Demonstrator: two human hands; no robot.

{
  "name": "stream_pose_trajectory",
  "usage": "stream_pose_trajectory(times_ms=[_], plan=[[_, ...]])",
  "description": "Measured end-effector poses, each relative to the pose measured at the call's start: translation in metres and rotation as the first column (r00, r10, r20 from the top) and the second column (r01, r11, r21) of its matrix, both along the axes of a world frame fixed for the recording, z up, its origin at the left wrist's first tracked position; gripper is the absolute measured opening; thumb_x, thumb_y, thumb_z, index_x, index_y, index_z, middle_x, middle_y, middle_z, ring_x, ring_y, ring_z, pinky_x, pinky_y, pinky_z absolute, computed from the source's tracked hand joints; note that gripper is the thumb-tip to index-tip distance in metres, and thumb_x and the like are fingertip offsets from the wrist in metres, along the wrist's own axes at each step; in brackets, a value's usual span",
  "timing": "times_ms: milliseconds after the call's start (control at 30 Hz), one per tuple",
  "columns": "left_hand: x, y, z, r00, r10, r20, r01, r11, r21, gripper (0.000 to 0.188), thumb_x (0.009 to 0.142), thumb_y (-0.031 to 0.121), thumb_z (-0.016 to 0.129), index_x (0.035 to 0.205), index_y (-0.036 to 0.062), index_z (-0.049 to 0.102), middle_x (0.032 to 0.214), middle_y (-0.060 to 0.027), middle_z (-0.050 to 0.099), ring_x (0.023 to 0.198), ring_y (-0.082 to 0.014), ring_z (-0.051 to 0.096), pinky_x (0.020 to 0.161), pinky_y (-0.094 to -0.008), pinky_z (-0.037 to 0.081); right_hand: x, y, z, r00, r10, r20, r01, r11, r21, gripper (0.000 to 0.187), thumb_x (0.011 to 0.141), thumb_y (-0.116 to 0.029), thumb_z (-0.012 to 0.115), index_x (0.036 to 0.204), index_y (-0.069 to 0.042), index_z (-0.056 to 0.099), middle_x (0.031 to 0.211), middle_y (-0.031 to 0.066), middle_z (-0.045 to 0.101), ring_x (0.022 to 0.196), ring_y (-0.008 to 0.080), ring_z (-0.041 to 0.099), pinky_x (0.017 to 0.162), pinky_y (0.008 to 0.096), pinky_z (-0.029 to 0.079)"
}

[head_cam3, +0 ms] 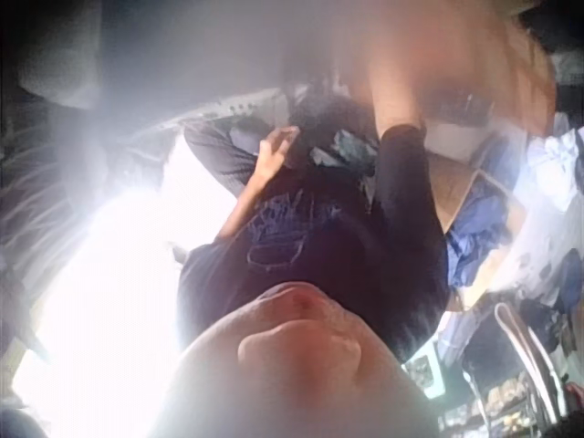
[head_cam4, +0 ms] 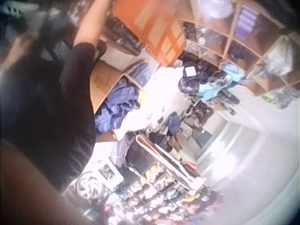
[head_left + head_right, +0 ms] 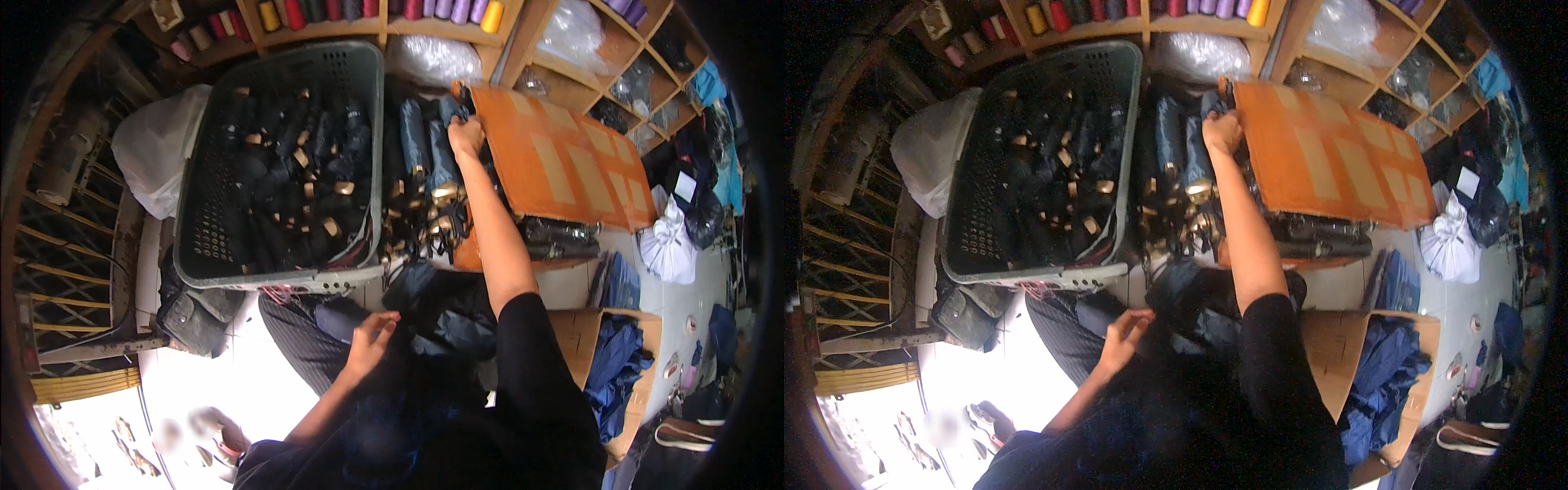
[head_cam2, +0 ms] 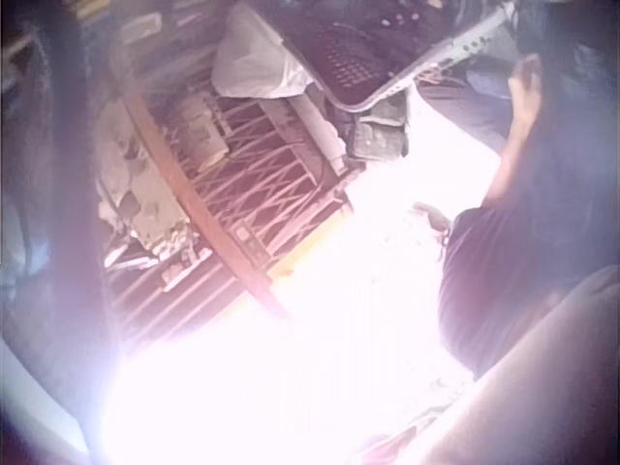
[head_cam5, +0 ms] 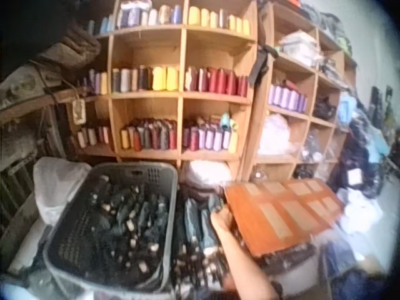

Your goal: The person sits on the floor and repeatedly wraps dark fabric bundles with plastic film, securing them with rubber bands. They handle the bundles one at a time, rolling and tying each before placing them into a nearby basket.

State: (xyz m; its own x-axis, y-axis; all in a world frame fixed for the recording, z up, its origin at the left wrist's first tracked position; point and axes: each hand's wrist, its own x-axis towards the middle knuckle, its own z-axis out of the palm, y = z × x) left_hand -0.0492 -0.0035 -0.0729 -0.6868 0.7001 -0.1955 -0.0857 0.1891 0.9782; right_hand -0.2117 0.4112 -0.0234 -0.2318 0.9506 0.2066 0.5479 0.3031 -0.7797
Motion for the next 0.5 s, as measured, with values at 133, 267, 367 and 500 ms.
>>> stream_pose_trajectory(times_ms=[133, 267, 367, 500], plan=[[-0.008, 0.005, 0.007, 0.988, -0.083, -0.133, 0.077, 0.996, -0.054, 0.02, 0.092, 0.008, 0.058, 0.108, -0.0027, 0.062, 0.102, -0.0157, 0.068, 0.098, -0.0236, 0.067, 0.085, -0.0321, 0.05, 0.042, -0.014, -0.009, 0.906, 0.415, -0.081, -0.382, 0.886, 0.262, 0.027, 0.081, -0.019, 0.064, 0.106, -0.009, 0.065, 0.108, 0.0197, 0.064, 0.104, 0.0375, 0.059, 0.091, 0.0443, 0.045], [-0.001, 0.019, -0.009, 0.881, -0.293, -0.371, 0.261, 0.956, -0.136, 0.027, 0.082, 0.01, 0.068, 0.108, 0.0041, 0.064, 0.111, -0.0106, 0.063, 0.104, -0.0294, 0.059, 0.09, -0.0388, 0.046, 0.152, -0.099, 0.019, 0.798, 0.574, -0.182, -0.55, 0.818, 0.171, 0.032, 0.091, -0.021, 0.062, 0.116, -0.001, 0.058, 0.108, 0.0174, 0.064, 0.098, 0.0241, 0.063, 0.084, 0.0315, 0.049], [0.011, 0.04, -0.005, 0.714, -0.485, -0.505, 0.4, 0.874, -0.275, 0.03, 0.079, 0.012, 0.071, 0.108, 0.0069, 0.064, 0.122, -0.0082, 0.056, 0.116, -0.0295, 0.05, 0.098, -0.0426, 0.041, 0.241, -0.142, 0.005, 0.731, 0.633, -0.253, -0.677, 0.717, -0.164, 0.021, 0.086, -0.01, 0.064, 0.106, -0.004, 0.061, 0.088, 0.0112, 0.064, 0.07, 0.0168, 0.06, 0.067, 0.0278, 0.049], [0.013, 0.042, -0.024, 0.539, -0.668, -0.513, 0.524, 0.743, -0.418, 0.03, 0.077, 0.014, 0.072, 0.104, 0.0077, 0.062, 0.116, -0.0069, 0.057, 0.111, -0.0278, 0.052, 0.092, -0.0409, 0.042, 0.319, -0.182, -0.025, 0.622, 0.743, 0.247, -0.747, 0.658, -0.099, 0.02, 0.082, -0.013, 0.069, 0.098, -0.003, 0.063, 0.091, 0.0126, 0.063, 0.086, 0.0281, 0.06, 0.079, 0.0371, 0.047]])
